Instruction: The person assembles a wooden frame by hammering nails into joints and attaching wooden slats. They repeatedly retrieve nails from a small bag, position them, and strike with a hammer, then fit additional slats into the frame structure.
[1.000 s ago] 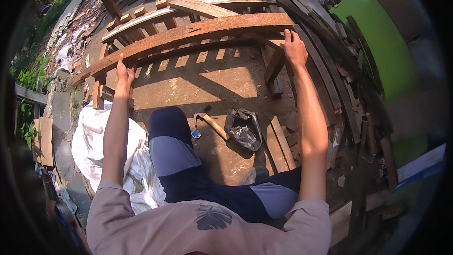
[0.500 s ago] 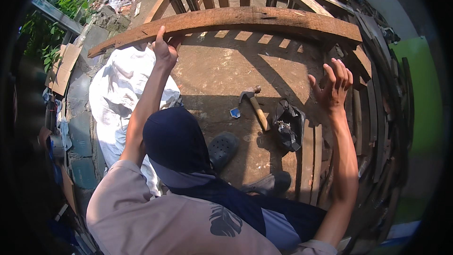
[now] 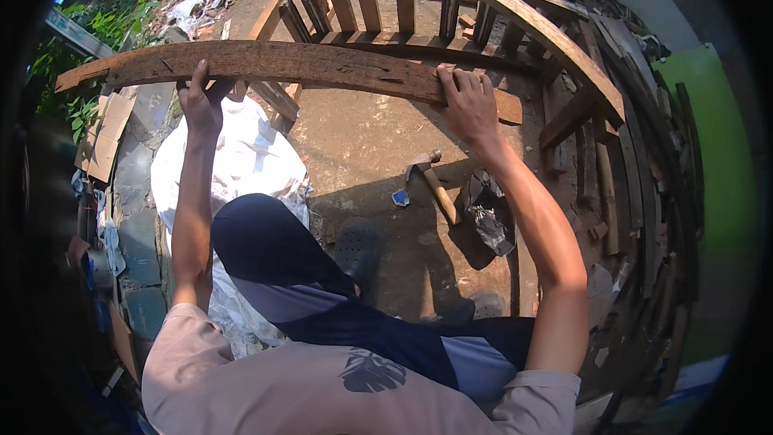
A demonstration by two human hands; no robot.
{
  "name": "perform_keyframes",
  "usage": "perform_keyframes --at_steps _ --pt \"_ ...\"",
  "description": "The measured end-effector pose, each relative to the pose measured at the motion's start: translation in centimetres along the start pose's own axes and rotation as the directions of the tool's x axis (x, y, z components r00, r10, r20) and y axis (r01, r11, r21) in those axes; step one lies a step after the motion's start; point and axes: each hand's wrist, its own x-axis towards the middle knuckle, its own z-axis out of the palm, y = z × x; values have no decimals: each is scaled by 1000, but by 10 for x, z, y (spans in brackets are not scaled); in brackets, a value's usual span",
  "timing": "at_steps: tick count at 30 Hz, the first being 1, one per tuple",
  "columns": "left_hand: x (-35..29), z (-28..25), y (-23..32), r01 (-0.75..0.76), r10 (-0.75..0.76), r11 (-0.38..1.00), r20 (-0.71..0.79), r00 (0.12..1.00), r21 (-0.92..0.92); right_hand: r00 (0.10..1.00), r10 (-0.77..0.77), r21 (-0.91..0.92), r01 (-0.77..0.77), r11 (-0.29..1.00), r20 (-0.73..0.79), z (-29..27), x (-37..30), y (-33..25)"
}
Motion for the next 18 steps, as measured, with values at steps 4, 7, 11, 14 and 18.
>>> perform_keyframes --at_steps 4,7,11,14,18 --pt "12 5 -7 34 -34 999 11 999 37 999 37 -47 -39 998 -34 39 18 3" --pt "8 36 -35 68 -67 996 27 997 -57 999 49 -182 -45 982 16 38 28 46" --pt "-3 95 -107 138 -134 971 32 990 -193 875 477 -298 -435 850 86 33 16 81" --pt "-12 131 -145 243 -249 961 -32 968 -130 627 708 -241 -669 703 325 13 34 50" --pt "-21 183 -174 449 -455 889 -58 889 -91 635 688 -349 -593 726 352 -1 50 38"
